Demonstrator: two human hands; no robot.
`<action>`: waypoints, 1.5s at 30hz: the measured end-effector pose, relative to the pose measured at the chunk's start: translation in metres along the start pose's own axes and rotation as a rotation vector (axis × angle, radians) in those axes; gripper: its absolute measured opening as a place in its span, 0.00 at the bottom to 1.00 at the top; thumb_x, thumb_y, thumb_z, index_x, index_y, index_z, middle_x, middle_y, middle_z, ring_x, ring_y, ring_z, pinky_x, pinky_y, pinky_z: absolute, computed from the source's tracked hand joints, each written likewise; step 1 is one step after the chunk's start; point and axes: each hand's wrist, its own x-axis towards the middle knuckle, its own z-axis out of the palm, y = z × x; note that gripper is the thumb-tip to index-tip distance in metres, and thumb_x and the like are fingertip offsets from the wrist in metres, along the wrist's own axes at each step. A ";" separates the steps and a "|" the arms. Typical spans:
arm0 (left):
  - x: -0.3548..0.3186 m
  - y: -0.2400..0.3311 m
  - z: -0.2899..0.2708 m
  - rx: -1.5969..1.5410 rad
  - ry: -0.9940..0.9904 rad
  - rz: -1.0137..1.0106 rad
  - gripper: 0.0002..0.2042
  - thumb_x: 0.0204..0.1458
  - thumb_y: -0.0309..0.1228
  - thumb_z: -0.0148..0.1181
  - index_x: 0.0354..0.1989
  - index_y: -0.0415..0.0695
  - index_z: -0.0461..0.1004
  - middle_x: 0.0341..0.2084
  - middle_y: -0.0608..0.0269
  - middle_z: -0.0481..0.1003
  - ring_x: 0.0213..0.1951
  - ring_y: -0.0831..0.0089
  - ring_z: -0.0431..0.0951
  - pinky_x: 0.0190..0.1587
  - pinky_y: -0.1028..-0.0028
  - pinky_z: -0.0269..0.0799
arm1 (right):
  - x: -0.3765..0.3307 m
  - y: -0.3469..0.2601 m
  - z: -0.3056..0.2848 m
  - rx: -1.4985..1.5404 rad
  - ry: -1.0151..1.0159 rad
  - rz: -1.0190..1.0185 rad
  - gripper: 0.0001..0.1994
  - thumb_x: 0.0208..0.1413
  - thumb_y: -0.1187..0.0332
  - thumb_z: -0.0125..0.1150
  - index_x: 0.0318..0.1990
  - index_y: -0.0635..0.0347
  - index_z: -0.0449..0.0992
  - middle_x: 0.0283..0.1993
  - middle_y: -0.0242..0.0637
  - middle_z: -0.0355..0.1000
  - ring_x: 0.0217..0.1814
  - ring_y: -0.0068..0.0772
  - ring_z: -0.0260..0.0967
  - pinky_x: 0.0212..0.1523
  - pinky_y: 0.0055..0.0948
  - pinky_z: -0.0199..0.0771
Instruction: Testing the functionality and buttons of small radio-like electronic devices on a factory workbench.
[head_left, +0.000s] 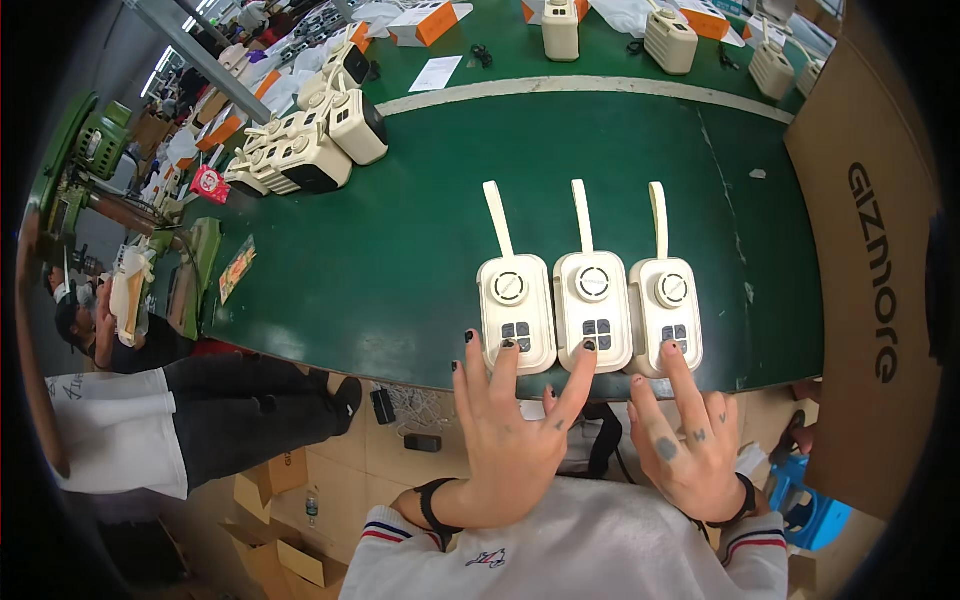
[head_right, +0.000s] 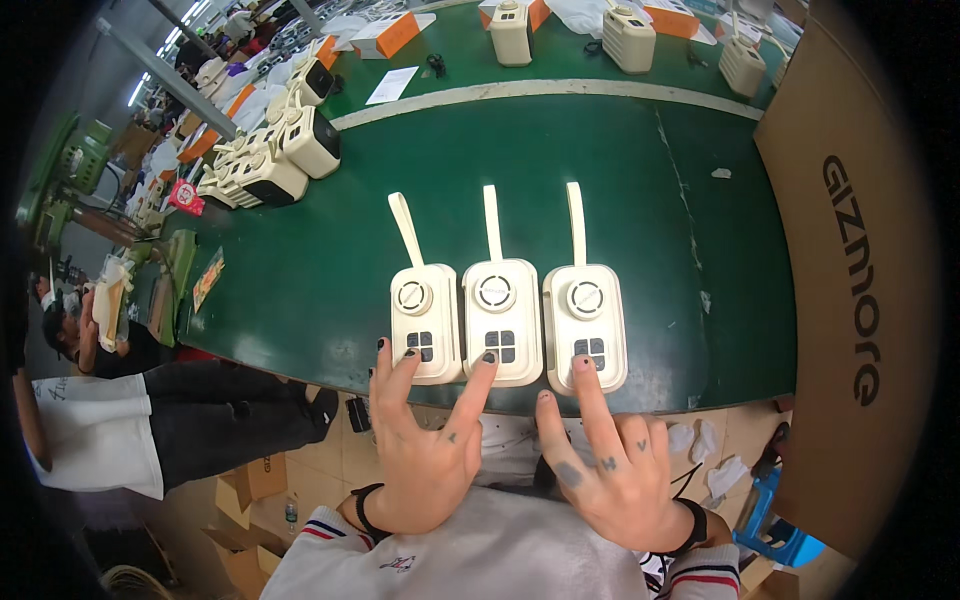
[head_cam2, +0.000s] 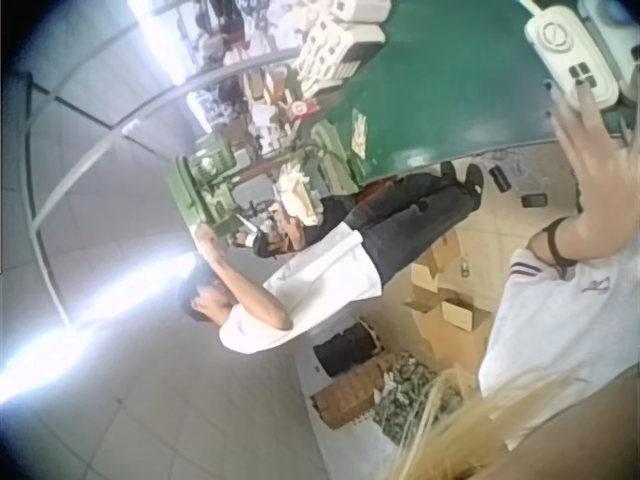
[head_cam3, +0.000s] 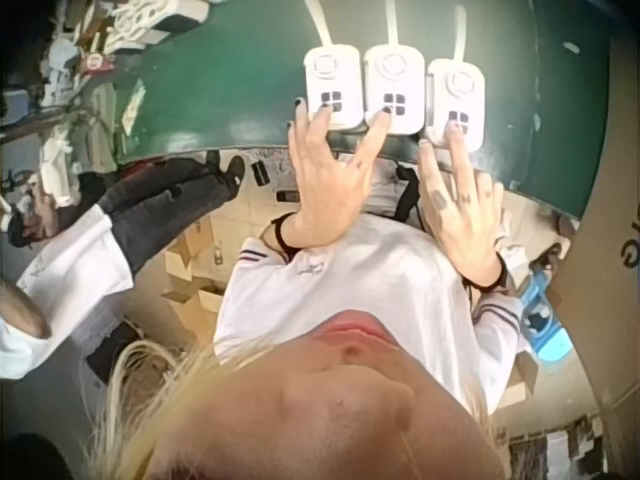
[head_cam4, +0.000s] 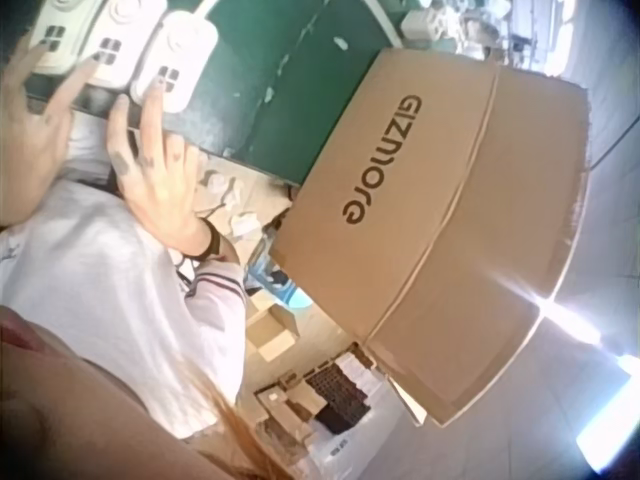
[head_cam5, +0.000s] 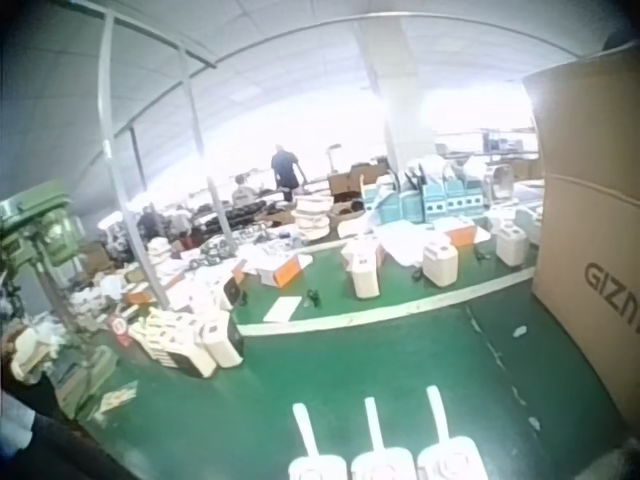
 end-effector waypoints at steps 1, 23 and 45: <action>-0.001 0.000 0.000 -0.002 -0.002 -0.002 0.27 0.35 0.22 0.63 0.50 0.59 0.75 0.50 0.46 0.56 0.57 0.36 0.58 0.54 0.46 0.60 | 0.000 0.000 0.000 0.000 -0.003 0.000 0.20 0.38 0.73 0.56 0.44 0.51 0.77 0.55 0.50 0.69 0.24 0.26 0.53 0.25 0.22 0.55; 0.001 -0.001 0.000 -0.005 0.022 0.016 0.27 0.36 0.20 0.62 0.50 0.58 0.75 0.49 0.47 0.56 0.56 0.37 0.58 0.54 0.48 0.61 | -0.001 0.000 0.001 0.015 0.006 0.006 0.18 0.37 0.74 0.59 0.42 0.53 0.77 0.57 0.51 0.68 0.23 0.27 0.54 0.24 0.23 0.54; 0.077 -0.083 -0.116 -0.704 0.519 0.735 0.38 0.40 0.34 0.67 0.60 0.31 0.57 0.58 0.45 0.60 0.60 0.46 0.60 0.57 0.45 0.57 | 0.049 0.039 -0.095 0.426 0.200 -0.015 0.15 0.43 0.76 0.62 0.42 0.60 0.76 0.52 0.55 0.68 0.43 0.44 0.70 0.44 0.34 0.72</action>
